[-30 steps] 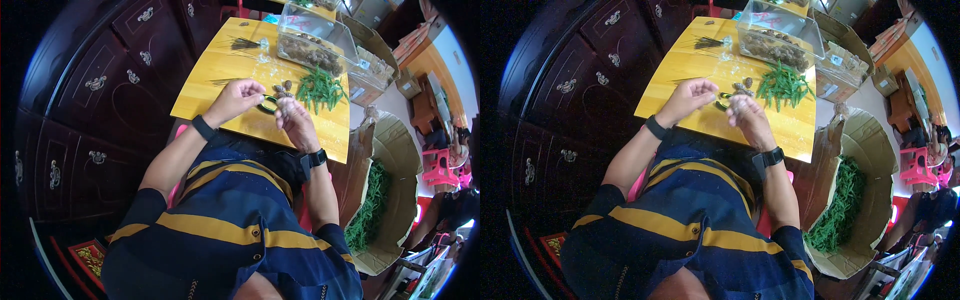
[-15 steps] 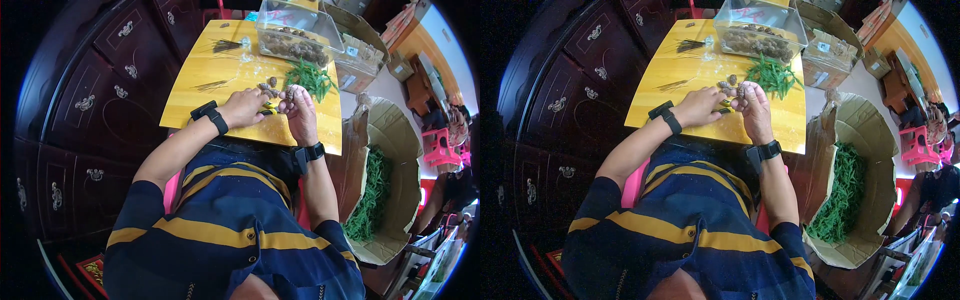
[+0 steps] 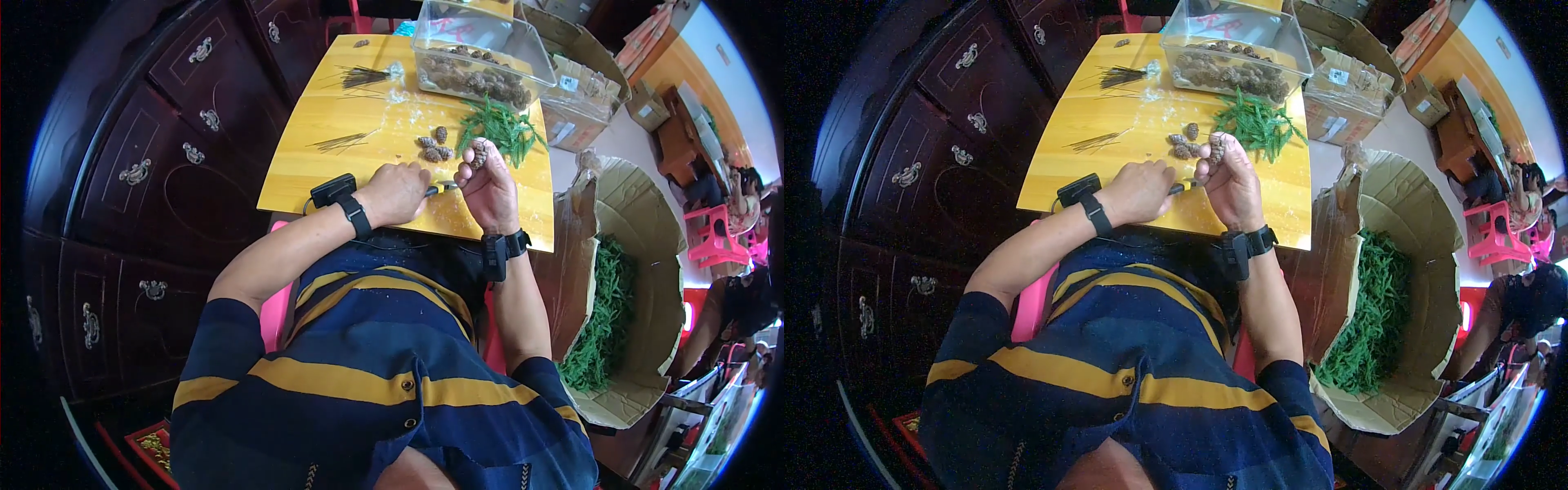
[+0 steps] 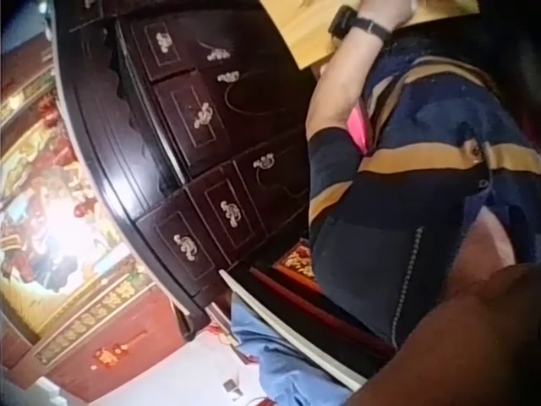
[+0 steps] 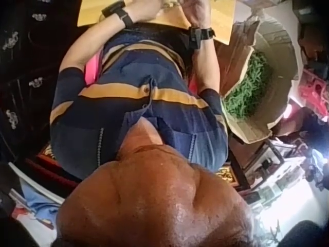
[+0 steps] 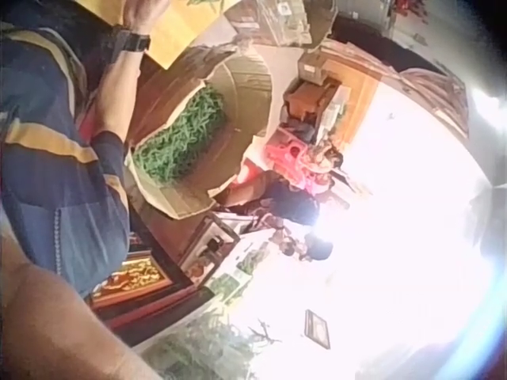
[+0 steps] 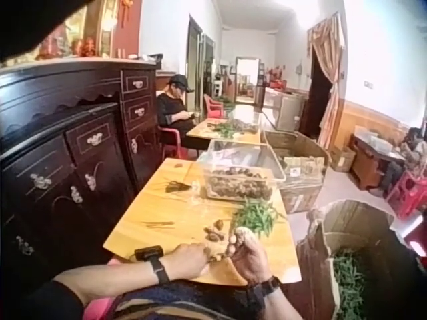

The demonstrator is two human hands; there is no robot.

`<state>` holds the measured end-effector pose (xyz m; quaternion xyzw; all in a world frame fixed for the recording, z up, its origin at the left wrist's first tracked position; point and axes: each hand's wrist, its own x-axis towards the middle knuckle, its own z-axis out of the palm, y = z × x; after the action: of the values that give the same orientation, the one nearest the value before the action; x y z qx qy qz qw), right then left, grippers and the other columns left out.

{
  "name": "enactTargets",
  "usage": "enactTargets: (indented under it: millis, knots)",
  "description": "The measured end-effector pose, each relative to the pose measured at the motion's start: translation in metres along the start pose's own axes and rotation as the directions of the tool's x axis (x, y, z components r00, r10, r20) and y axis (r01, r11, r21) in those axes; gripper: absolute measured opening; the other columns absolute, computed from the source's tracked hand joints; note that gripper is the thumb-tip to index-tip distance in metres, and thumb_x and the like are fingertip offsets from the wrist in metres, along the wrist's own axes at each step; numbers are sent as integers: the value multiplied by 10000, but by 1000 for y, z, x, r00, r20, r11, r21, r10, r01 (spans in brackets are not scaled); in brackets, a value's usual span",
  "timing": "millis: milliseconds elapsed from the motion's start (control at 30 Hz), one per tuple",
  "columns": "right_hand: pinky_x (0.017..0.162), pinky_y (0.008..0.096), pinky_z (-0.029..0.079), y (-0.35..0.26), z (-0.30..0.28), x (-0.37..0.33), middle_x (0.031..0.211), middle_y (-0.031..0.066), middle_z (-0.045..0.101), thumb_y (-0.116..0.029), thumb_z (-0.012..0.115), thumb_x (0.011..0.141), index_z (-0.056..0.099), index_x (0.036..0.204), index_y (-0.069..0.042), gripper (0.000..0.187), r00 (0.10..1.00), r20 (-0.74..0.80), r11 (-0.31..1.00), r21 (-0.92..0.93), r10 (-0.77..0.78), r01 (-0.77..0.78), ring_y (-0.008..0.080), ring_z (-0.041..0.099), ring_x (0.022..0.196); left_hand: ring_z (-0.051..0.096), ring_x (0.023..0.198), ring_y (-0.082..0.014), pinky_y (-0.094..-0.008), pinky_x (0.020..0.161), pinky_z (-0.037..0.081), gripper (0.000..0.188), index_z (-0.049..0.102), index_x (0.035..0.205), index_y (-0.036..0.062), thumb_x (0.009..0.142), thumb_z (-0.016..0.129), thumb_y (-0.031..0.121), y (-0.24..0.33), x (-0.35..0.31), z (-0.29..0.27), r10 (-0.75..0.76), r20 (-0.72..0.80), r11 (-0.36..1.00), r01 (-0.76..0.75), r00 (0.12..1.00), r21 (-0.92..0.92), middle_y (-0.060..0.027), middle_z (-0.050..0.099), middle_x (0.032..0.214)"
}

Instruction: The person trims a green branch with pliers, picks up a pinecone, and inserts a wire into it. They then use pliers to cut the wire and repeat the process of wiring another pinecone by hand.

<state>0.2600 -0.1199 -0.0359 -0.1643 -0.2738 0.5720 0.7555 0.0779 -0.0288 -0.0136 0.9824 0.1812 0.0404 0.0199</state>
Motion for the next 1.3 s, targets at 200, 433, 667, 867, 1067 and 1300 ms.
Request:
enactTargets:
  millis: [200, 433, 667, 867, 1067, 1300]
  knots:
    - [778, 308, 475, -5, 3, 1, 1036, 59, 606, -260, 550, 1026, 555, 1230, -79, 273, 999, 46, 999, 41, -10, 8, 164, 572, 841, 664, 877, -395, -478, 760, 521, 235, 584, 1072, 19, 886, 621, 158, -10, -37, -26, -179, 81, 894, 196, 981, -404, -229, 653, 926]
    - [771, 294, 495, -3, 13, 0, 1013, 78, 611, -251, 531, 1042, 552, 1217, -61, 260, 999, 45, 996, -94, 9, -4, 171, 592, 813, 654, 947, -418, -499, 803, 514, 377, 555, 1205, 48, 832, 610, 51, -6, -70, -59, -224, -63, 805, 148, 973, -575, -224, 669, 1033]
    - [758, 264, 513, 9, 22, -3, 987, 88, 668, -264, 497, 1069, 553, 1202, -59, 250, 1000, 7, 945, -327, -7, 8, 156, 623, 778, 642, 1000, -405, -498, 830, 511, 447, 519, 1248, 56, 812, 609, 9, -4, -67, -62, -254, -150, 912, 185, 956, -365, -206, 650, 1078]
    - [763, 266, 519, 13, 22, -2, 996, 88, 690, -272, 507, 1068, 557, 1193, -69, 243, 999, 5, 882, -470, -54, 50, 143, 638, 787, 637, 994, -401, -501, 820, 516, 443, 525, 1242, 61, 810, 601, 4, -4, -69, -59, -262, -226, 929, 182, 938, -321, -188, 637, 1078]
    - [762, 267, 524, 15, 26, -3, 996, 82, 695, -272, 507, 1069, 567, 1175, -80, 227, 996, 17, 816, -572, -89, 83, 136, 642, 787, 638, 971, -396, -510, 801, 516, 419, 533, 1227, 65, 817, 595, 6, -3, -69, -55, -279, -246, 939, 211, 928, -272, -183, 633, 1039]
    - [745, 263, 520, 15, 13, 0, 917, 61, 669, -268, 541, 1051, 571, 1173, -84, 222, 994, -48, 906, -407, 101, -112, 141, 632, 756, 641, 947, -391, -495, 766, 504, 211, 541, 1117, 70, 927, 613, 128, -6, -68, -52, -337, -161, 926, 295, 928, -234, -164, 646, 1004]
